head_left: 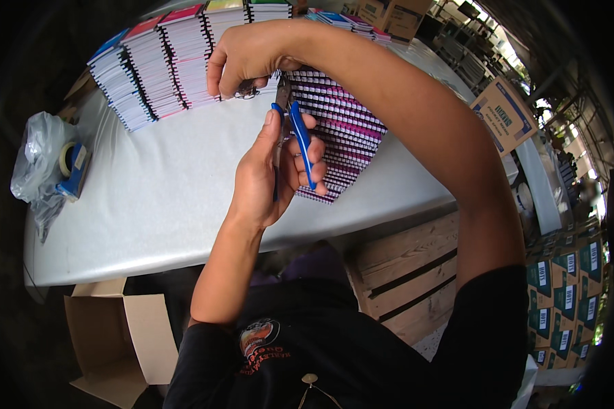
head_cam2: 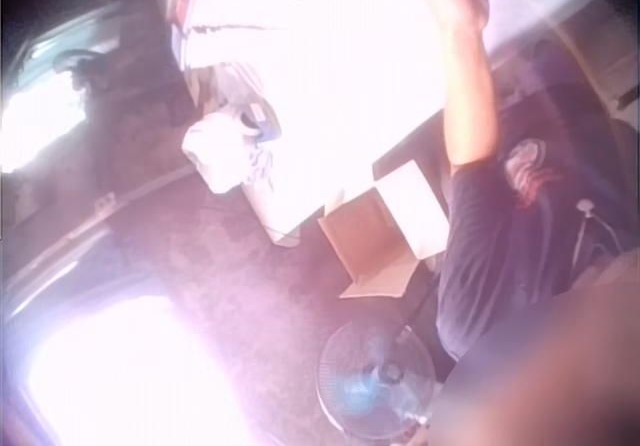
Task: The person uses pliers to cut the spiral binding of stacked notebooks on a table. They repeatedly pick up a notebook, cut the spiral, and place it back on the stack. The process is repeated for multiple notebooks.
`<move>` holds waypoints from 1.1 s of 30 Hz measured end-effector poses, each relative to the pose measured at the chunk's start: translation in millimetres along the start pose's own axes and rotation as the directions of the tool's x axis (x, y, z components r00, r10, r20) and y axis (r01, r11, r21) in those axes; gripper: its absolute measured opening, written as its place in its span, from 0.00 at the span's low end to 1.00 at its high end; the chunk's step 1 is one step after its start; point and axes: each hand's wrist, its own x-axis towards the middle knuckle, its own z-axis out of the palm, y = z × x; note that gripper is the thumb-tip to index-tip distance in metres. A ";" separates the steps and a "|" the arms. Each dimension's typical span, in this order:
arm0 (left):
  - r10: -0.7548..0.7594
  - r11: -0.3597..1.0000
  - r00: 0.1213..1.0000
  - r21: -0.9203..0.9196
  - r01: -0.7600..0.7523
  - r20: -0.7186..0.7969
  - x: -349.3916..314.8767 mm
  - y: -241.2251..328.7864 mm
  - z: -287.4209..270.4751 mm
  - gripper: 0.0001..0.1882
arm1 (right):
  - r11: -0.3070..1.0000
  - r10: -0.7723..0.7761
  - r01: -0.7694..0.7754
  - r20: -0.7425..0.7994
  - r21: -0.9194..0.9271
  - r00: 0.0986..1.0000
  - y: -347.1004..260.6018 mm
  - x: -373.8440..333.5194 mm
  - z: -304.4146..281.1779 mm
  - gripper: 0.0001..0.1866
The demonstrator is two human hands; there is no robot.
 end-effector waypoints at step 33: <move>0.256 0.788 0.892 0.615 0.030 -0.372 -45.2 23.3 -72.0 0.30 | 0.842 -0.252 0.449 -0.519 0.298 0.817 15.1 7.6 -6.5 0.12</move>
